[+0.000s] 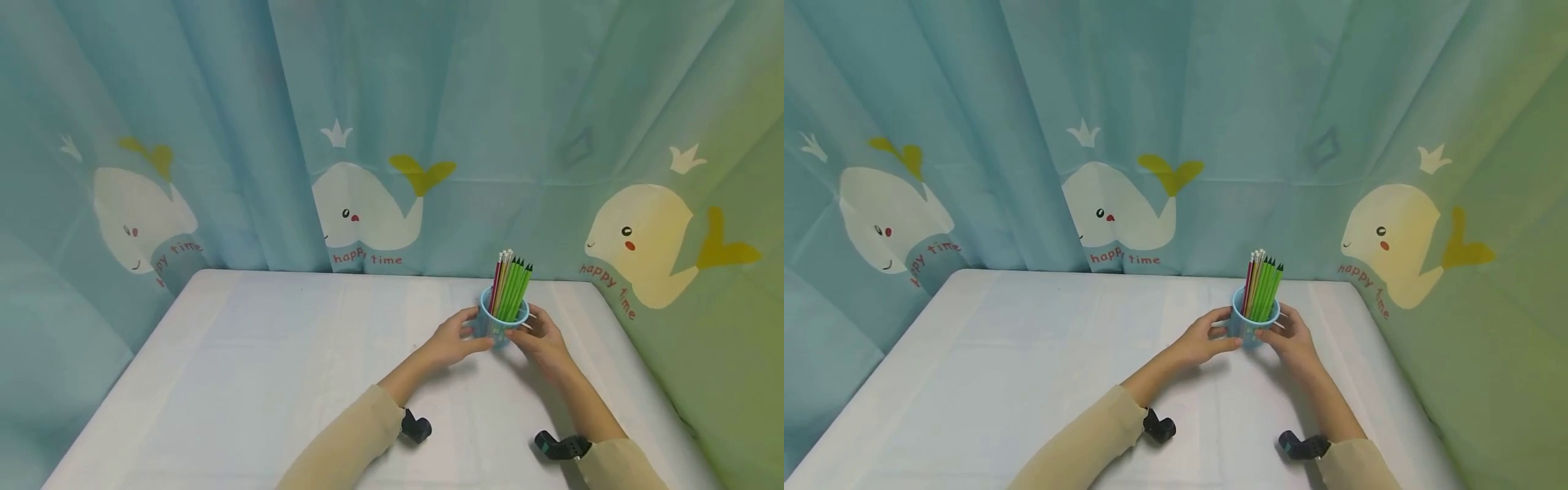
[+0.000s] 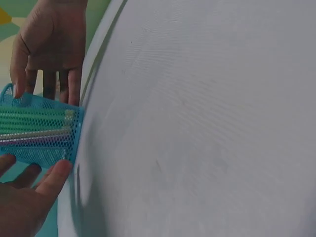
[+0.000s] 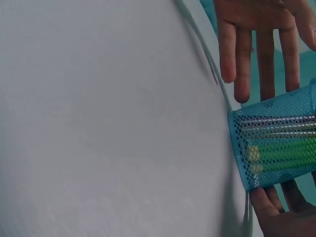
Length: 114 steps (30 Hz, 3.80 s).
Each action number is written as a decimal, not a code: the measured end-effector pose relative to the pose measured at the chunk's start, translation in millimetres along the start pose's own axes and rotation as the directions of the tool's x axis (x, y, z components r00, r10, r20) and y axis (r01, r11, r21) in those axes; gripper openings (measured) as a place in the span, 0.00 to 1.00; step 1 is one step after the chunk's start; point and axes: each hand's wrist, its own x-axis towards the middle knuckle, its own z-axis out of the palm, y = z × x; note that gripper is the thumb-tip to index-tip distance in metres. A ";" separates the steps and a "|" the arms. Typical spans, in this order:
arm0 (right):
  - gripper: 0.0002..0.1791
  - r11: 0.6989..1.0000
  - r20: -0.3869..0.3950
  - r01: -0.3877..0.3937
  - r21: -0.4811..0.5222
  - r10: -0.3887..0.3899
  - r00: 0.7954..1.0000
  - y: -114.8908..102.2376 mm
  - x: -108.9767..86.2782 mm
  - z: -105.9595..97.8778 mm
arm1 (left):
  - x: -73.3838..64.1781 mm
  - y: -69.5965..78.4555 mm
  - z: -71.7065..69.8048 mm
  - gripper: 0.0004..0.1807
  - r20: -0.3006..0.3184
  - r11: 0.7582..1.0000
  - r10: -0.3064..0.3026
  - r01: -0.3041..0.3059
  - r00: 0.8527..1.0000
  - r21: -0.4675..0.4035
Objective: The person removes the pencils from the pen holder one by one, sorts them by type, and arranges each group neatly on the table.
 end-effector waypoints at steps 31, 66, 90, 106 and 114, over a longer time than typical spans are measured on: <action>0.40 0.999 0.097 0.032 -0.010 -0.031 0.995 -1.4 -0.9 58.6 | -55.7 -12.6 -40.4 0.40 -0.063 0.999 -0.039 0.039 0.997 -0.010; 0.40 0.996 0.229 0.059 0.066 -0.073 0.971 -6.3 -11.5 103.6 | -95.5 -32.0 -68.8 0.40 -0.135 0.998 0.047 -0.051 0.990 -0.028; 0.38 0.992 0.336 0.046 0.115 -0.083 0.938 -5.7 -6.0 142.9 | -101.6 -36.2 -98.9 0.46 -0.216 0.998 0.062 -0.067 0.974 -0.015; 0.34 0.996 0.308 -0.013 0.092 -0.016 0.951 -20.1 1.5 144.2 | -102.1 -40.5 -112.7 0.45 -0.192 0.992 0.084 -0.100 0.978 -0.073; 0.24 0.992 0.193 0.127 -0.025 -0.120 0.974 -40.3 13.5 145.2 | -105.6 -39.4 -115.9 0.45 -0.213 0.993 0.076 -0.093 0.974 -0.072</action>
